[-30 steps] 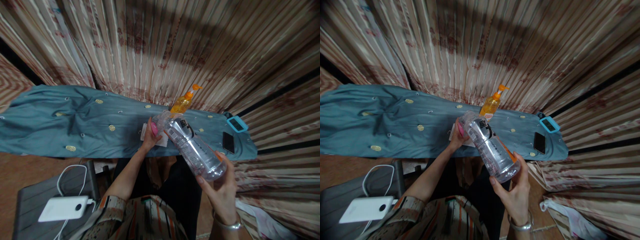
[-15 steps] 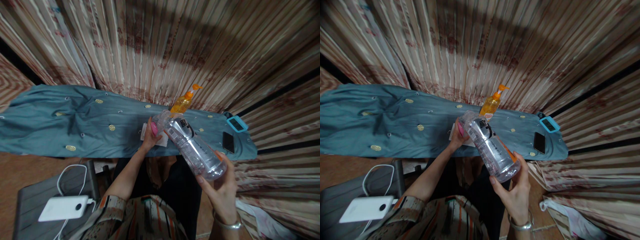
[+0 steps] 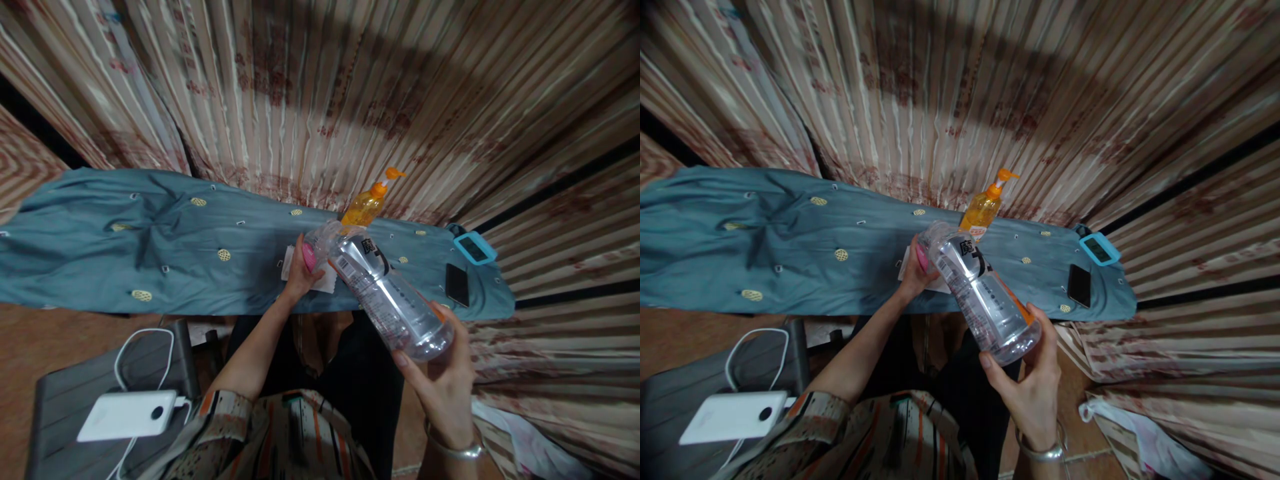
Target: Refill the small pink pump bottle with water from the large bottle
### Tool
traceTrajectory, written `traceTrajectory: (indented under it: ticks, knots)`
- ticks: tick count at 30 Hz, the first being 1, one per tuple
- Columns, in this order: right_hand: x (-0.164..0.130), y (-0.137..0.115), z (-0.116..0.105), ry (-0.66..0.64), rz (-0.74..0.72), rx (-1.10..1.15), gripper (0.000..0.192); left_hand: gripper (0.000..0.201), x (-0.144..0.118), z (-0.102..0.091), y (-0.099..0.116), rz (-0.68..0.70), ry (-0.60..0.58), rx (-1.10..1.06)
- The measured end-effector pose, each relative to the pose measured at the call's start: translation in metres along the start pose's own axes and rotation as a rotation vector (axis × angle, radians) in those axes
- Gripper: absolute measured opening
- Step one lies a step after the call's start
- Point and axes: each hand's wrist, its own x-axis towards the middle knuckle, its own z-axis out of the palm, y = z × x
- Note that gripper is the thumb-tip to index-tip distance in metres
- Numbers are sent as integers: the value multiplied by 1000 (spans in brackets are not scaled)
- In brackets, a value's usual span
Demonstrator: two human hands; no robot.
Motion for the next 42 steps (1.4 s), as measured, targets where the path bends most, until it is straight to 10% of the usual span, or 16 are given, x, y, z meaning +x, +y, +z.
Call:
traceTrajectory:
  ticks: [42]
  knots:
    - [-5, 6, 2, -16, 37, 43, 86, 127, 1, 2, -2, 37, 2, -43]
